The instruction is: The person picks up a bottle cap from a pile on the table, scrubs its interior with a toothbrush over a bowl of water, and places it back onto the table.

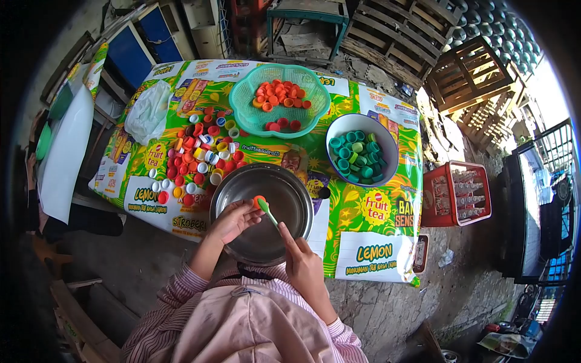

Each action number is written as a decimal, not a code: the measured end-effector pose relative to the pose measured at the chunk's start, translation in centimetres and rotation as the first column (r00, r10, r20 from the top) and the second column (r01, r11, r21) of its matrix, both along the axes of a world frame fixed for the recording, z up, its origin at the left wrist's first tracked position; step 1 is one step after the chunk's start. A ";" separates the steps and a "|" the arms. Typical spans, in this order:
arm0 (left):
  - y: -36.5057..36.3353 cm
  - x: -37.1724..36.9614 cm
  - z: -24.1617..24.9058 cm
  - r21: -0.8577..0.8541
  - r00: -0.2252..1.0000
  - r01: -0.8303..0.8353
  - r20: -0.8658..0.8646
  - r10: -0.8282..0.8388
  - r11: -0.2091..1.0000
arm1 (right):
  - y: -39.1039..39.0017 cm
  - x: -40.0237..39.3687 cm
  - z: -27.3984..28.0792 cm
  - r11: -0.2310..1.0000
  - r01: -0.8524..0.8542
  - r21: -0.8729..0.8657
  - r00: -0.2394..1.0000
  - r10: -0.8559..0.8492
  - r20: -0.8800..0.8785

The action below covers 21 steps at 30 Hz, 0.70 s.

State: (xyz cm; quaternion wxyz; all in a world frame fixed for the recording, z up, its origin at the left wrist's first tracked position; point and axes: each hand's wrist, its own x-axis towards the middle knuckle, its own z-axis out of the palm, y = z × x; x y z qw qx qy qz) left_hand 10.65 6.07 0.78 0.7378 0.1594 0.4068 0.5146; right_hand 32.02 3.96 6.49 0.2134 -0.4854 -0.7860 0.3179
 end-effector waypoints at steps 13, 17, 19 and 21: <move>-1.0 0.8 1.1 -0.020 0.991 -0.108 0.082 0.109 0.994 | 0.4 -0.4 -1.1 0.997 0.012 0.070 0.996 -0.006 -0.093; -1.0 0.7 0.9 -0.073 0.980 -0.097 0.166 0.108 0.993 | 0.1 -0.1 -0.4 0.994 -0.041 0.098 0.999 0.044 -0.024; -1.1 0.6 1.0 -0.067 0.972 -0.101 0.207 0.113 0.993 | -0.1 -0.1 -0.8 0.995 -0.076 0.063 0.997 0.077 -0.007; -1.1 0.9 1.3 -0.053 0.994 -0.073 0.077 0.077 0.996 | 0.2 -0.1 -0.7 0.998 0.053 -0.030 0.990 -0.056 -0.132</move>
